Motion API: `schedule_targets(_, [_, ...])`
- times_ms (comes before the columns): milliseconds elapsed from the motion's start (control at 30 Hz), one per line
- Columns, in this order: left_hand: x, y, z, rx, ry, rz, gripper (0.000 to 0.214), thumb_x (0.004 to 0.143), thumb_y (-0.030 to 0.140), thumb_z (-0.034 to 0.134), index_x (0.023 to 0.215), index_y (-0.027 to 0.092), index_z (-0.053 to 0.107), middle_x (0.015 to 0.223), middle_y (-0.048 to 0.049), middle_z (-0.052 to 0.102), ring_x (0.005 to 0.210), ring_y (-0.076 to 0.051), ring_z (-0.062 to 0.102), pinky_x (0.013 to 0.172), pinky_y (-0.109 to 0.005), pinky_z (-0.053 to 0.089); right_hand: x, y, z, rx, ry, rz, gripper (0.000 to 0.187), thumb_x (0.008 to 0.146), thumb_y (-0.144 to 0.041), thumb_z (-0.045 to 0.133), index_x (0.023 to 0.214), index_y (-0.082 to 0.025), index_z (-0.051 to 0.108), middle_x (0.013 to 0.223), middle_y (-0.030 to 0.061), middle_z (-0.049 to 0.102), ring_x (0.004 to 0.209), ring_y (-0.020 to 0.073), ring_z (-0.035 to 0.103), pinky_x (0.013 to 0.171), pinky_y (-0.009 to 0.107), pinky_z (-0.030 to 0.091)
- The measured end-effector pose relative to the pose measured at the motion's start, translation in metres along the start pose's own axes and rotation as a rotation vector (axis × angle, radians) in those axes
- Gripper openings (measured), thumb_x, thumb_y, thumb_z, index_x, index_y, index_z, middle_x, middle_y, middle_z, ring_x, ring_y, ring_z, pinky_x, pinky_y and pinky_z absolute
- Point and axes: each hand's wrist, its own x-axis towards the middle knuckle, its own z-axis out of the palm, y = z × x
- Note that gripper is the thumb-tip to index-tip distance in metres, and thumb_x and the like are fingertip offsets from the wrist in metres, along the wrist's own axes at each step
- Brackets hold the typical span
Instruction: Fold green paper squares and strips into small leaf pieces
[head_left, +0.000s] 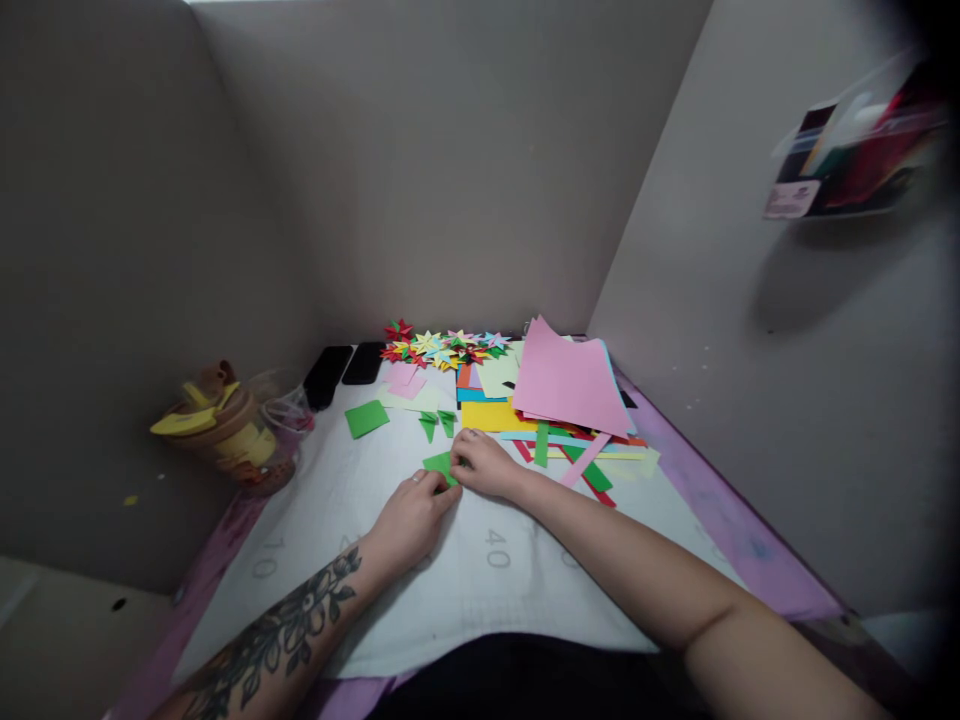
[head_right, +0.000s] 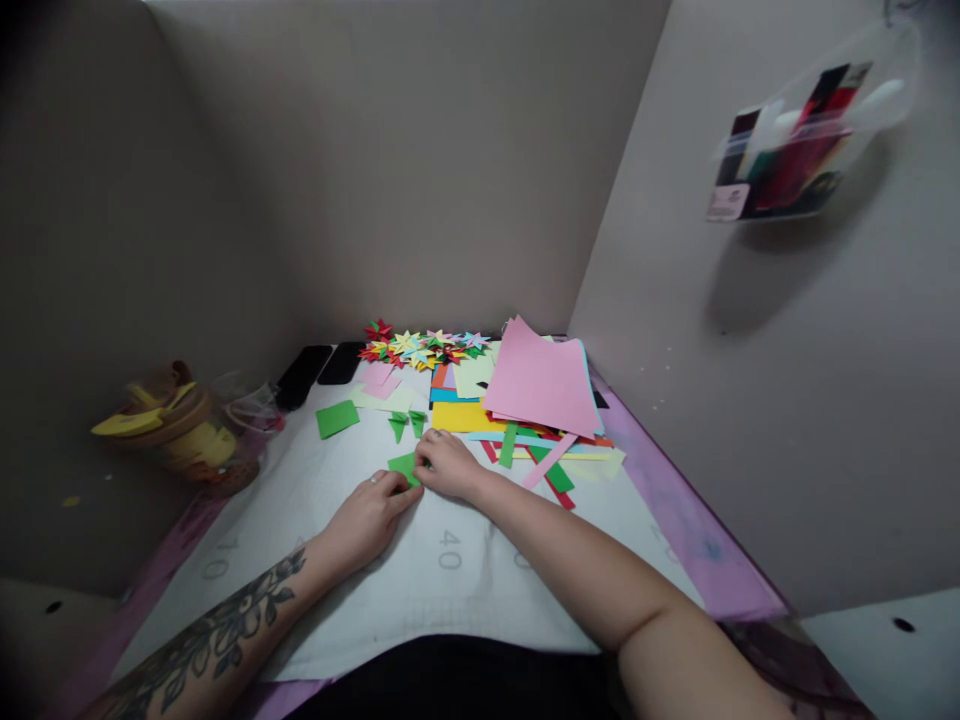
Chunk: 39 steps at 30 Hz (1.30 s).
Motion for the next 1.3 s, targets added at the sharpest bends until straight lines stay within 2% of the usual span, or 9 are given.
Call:
schedule_targets(200, [0.001, 0.000, 0.000, 0.055, -0.003, 0.010, 0.034, 0.086, 0.013, 0.040, 0.114, 0.023, 0.057, 0.095, -0.0064, 0.055, 0.089, -0.020, 0.047, 0.078, -0.032, 0.039, -0.007, -0.004, -0.007, -0.022, 0.066, -0.022, 0.021, 0.067, -0.021, 0.069, 0.079, -0.019, 0.052, 0.085, 0.0017, 0.051, 0.084, 0.0173, 0.045, 0.073, 0.028, 0.036])
schedule_targets(400, [0.001, 0.000, -0.003, -0.037, -0.021, -0.039, 0.029, 0.086, 0.017, 0.040, 0.106, 0.021, 0.061, 0.095, -0.0069, 0.056, 0.091, -0.020, 0.047, 0.081, -0.031, 0.038, -0.006, 0.000, -0.011, -0.121, 0.069, 0.101, 0.015, 0.073, -0.023, 0.065, 0.079, -0.019, 0.051, 0.083, 0.0021, 0.051, 0.084, 0.0177, 0.044, 0.072, 0.029, 0.034])
schedule_targets(567, [0.000, -0.001, -0.002, -0.063, -0.001, -0.033, 0.028, 0.086, 0.019, 0.039, 0.104, 0.020, 0.061, 0.093, -0.0067, 0.057, 0.089, -0.020, 0.047, 0.080, -0.031, 0.038, -0.006, 0.002, -0.012, -0.076, 0.003, 0.015, 0.020, 0.071, -0.026, 0.068, 0.080, -0.019, 0.051, 0.083, 0.0016, 0.052, 0.083, 0.0173, 0.045, 0.072, 0.028, 0.034])
schedule_targets(733, [0.000, -0.001, 0.000, -0.057, 0.059, -0.012, 0.029, 0.087, 0.018, 0.038, 0.101, 0.021, 0.063, 0.091, -0.0066, 0.057, 0.086, -0.019, 0.048, 0.077, -0.031, 0.039, -0.006, 0.000, -0.013, -0.090, 0.018, 0.070, 0.014, 0.074, -0.021, 0.064, 0.080, -0.018, 0.051, 0.081, 0.0018, 0.052, 0.081, 0.0171, 0.046, 0.071, 0.028, 0.033])
schedule_targets(867, [0.000, -0.001, 0.001, -0.080, 0.092, -0.011, 0.027, 0.087, 0.021, 0.039, 0.100, 0.020, 0.063, 0.088, -0.0060, 0.057, 0.084, -0.019, 0.048, 0.076, -0.030, 0.039, -0.007, -0.002, -0.015, -0.081, -0.034, -0.028, 0.020, 0.072, -0.025, 0.067, 0.083, -0.018, 0.052, 0.083, 0.0015, 0.052, 0.081, 0.0169, 0.046, 0.071, 0.028, 0.033])
schedule_targets(1067, [0.000, -0.002, 0.001, -0.116, 0.097, -0.013, 0.027, 0.087, 0.020, 0.039, 0.098, 0.020, 0.064, 0.089, -0.0056, 0.057, 0.083, -0.018, 0.047, 0.076, -0.030, 0.039, -0.005, -0.004, -0.015, -0.069, -0.023, 0.035, 0.011, 0.076, -0.014, 0.060, 0.082, -0.018, 0.052, 0.082, 0.0014, 0.053, 0.080, 0.0158, 0.046, 0.069, 0.027, 0.032])
schedule_targets(1233, [-0.001, -0.003, 0.000, -0.112, 0.094, -0.001, 0.027, 0.087, 0.019, 0.040, 0.101, 0.020, 0.063, 0.091, -0.0054, 0.058, 0.085, -0.018, 0.049, 0.076, -0.029, 0.039, -0.008, -0.004, -0.015, -0.061, -0.043, -0.013, 0.025, 0.070, -0.026, 0.068, 0.088, -0.018, 0.053, 0.088, 0.0026, 0.055, 0.083, 0.0178, 0.046, 0.072, 0.029, 0.033])
schedule_targets(1300, [-0.001, -0.004, 0.000, -0.121, 0.092, 0.003, 0.027, 0.087, 0.019, 0.040, 0.100, 0.021, 0.064, 0.091, -0.0052, 0.058, 0.086, -0.018, 0.050, 0.077, -0.029, 0.039, -0.008, -0.004, -0.015, -0.057, -0.036, -0.005, 0.024, 0.070, -0.025, 0.068, 0.088, -0.018, 0.053, 0.088, 0.0026, 0.055, 0.083, 0.0179, 0.046, 0.073, 0.029, 0.033])
